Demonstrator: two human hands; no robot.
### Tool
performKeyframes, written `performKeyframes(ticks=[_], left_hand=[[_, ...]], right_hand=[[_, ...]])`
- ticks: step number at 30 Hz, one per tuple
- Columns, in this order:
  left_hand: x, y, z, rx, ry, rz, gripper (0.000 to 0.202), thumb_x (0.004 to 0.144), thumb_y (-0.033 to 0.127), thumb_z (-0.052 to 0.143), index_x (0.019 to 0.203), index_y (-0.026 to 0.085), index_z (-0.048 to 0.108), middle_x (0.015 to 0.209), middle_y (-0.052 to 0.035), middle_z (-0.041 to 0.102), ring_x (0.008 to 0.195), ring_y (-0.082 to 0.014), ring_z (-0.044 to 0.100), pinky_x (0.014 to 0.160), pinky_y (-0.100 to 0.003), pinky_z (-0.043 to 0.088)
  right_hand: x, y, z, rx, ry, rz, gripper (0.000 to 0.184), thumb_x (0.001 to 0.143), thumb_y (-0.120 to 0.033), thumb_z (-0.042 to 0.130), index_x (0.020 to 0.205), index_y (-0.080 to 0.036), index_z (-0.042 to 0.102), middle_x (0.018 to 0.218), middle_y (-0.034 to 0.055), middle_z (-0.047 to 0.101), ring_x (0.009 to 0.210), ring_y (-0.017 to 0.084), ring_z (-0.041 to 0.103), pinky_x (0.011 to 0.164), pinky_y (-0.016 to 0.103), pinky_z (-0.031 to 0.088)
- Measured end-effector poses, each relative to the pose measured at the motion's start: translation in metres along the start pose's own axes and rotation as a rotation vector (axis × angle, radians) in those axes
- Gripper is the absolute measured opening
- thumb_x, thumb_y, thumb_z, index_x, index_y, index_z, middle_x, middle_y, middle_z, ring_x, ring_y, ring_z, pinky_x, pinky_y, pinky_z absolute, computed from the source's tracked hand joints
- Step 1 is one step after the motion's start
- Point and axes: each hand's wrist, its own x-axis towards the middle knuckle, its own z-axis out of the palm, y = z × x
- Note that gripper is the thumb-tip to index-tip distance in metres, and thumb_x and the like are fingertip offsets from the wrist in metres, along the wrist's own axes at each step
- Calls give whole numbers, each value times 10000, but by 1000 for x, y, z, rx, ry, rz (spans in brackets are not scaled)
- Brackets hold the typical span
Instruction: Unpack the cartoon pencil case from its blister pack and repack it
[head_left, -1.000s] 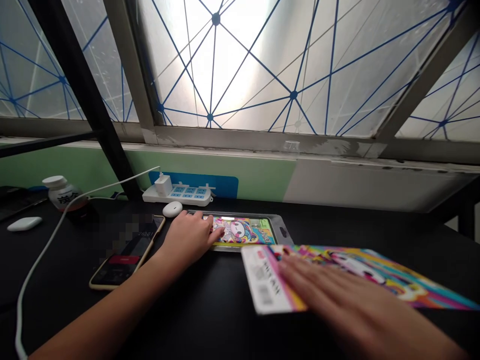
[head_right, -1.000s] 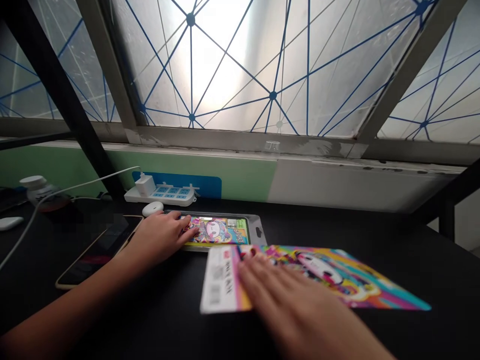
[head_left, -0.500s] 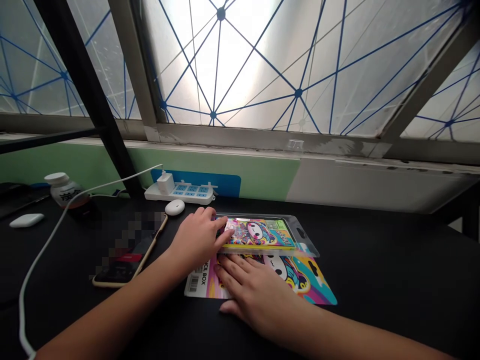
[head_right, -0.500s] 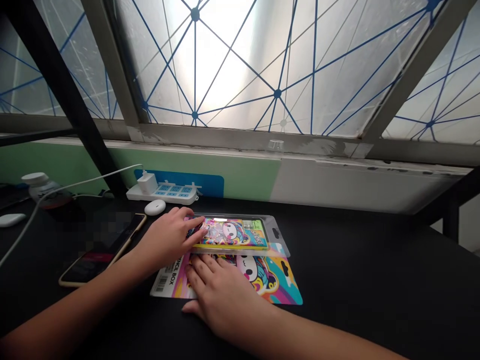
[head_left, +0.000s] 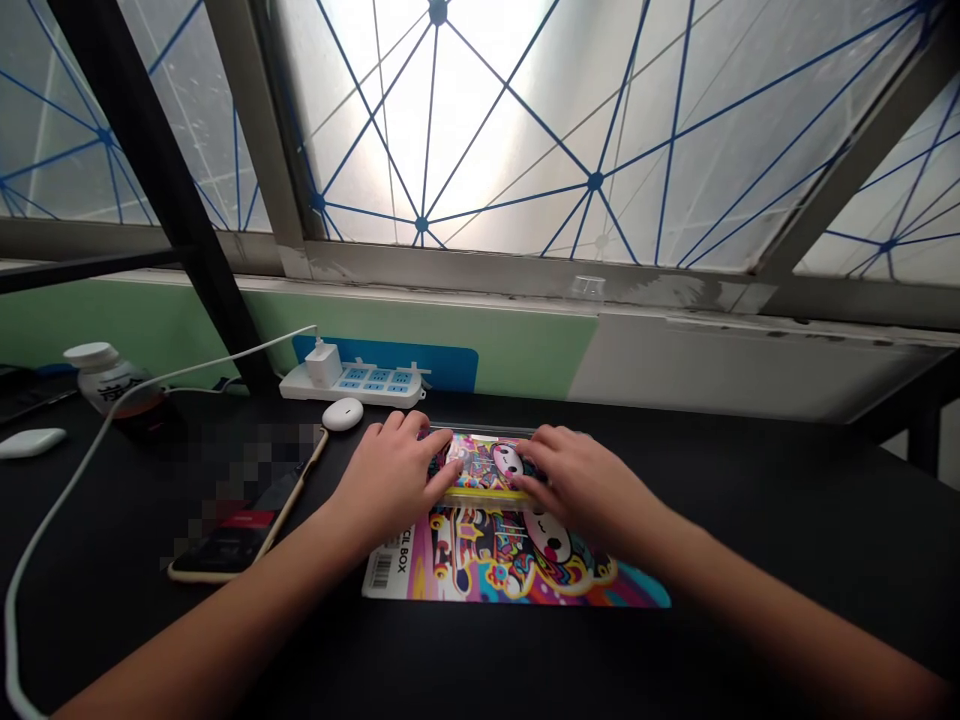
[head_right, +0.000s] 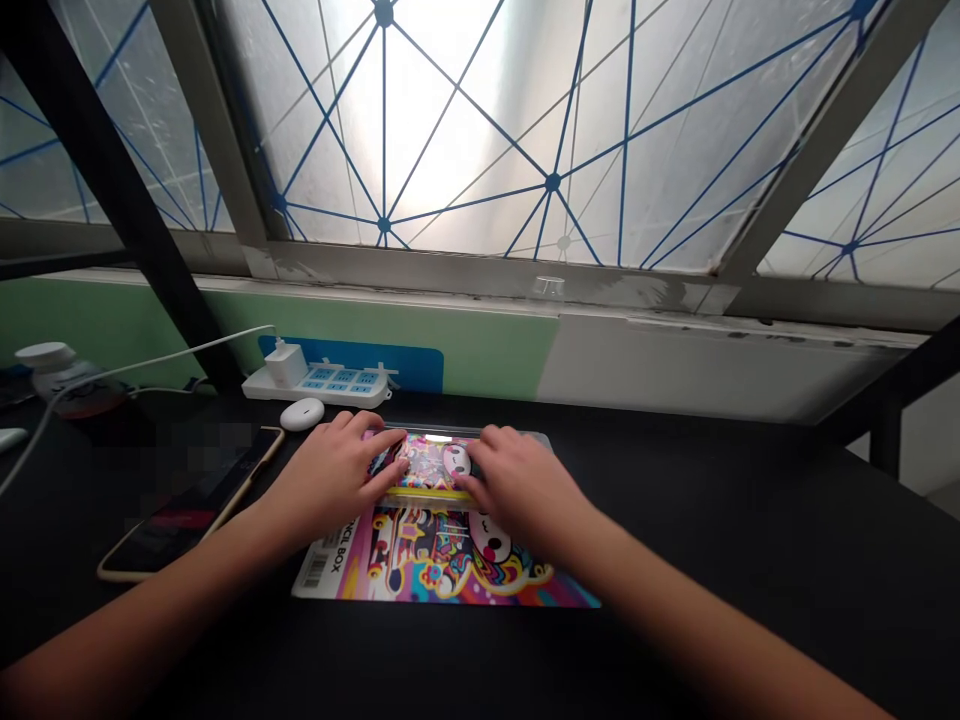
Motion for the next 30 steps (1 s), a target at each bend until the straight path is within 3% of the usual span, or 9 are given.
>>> performKeyframes(ticks=[2, 5, 11, 16, 19, 23, 27, 30], left_hand=[[0, 0, 1, 4, -4, 0, 413, 991, 502, 428, 1239, 269, 661, 1201, -110, 621, 1080, -309, 546, 900, -440, 437], [1, 1, 3, -1, -7, -3, 421, 990, 502, 422, 1237, 255, 657, 1229, -117, 611, 1110, -313, 542, 921, -444, 431], [2, -1, 5, -45, -9, -8, 518, 978, 556, 419, 1326, 216, 595, 1273, -133, 595, 1162, -314, 538, 976, -454, 411], [4, -13, 2, -116, 18, -1, 579, 964, 586, 468, 1389, 199, 537, 1292, -127, 619, 1214, -316, 530, 1013, -480, 398], [7, -23, -3, -141, 64, 62, 581, 888, 554, 641, 1337, 192, 573, 1240, -118, 662, 1183, -313, 551, 1015, -474, 408], [5, -23, -20, -130, 211, 261, 373, 875, 417, 721, 1168, 197, 651, 1088, -79, 695, 1022, -254, 610, 1061, -483, 387], [-20, 1, -44, -78, 429, 395, 237, 934, 233, 633, 1169, 206, 642, 1065, -84, 664, 1014, -251, 579, 1074, -517, 384], [-52, 19, -44, -120, 429, 461, 368, 939, 121, 573, 1284, 248, 593, 1089, -66, 667, 1038, -234, 577, 1123, -513, 347]], right_hand=[[4, 25, -4, 97, -139, 114, 467, 902, -548, 602, 1167, -168, 659, 1045, 123, 628, 911, 269, 622, 748, 377, 521], [7, 49, -5, 231, -267, 160, 651, 805, -677, 641, 1232, -186, 636, 1124, 126, 590, 961, 273, 619, 804, 389, 540], [13, 52, -2, 221, -263, 151, 628, 729, -677, 711, 1119, -188, 658, 1113, 126, 578, 1007, 303, 577, 856, 446, 523], [6, 35, -2, 91, -56, 159, 541, 666, -570, 821, 999, -197, 615, 1115, 120, 609, 1019, 326, 584, 864, 483, 503], [-5, 23, -3, 35, 111, 99, 358, 762, -385, 793, 986, -211, 574, 1087, 103, 661, 1012, 307, 629, 978, 539, 452], [-26, 16, -9, -2, 338, -66, 115, 917, -201, 620, 996, -227, 541, 1016, 65, 704, 942, 232, 670, 1101, 551, 370], [-64, 12, -22, -83, 531, -168, 361, 927, -166, 595, 1271, -232, 511, 1039, 73, 681, 978, 233, 640, 1073, 510, 427], [-100, 5, -24, -125, 478, -248, 496, 909, -78, 557, 1391, -183, 499, 1014, 70, 689, 985, 220, 635, 1098, 447, 409]])
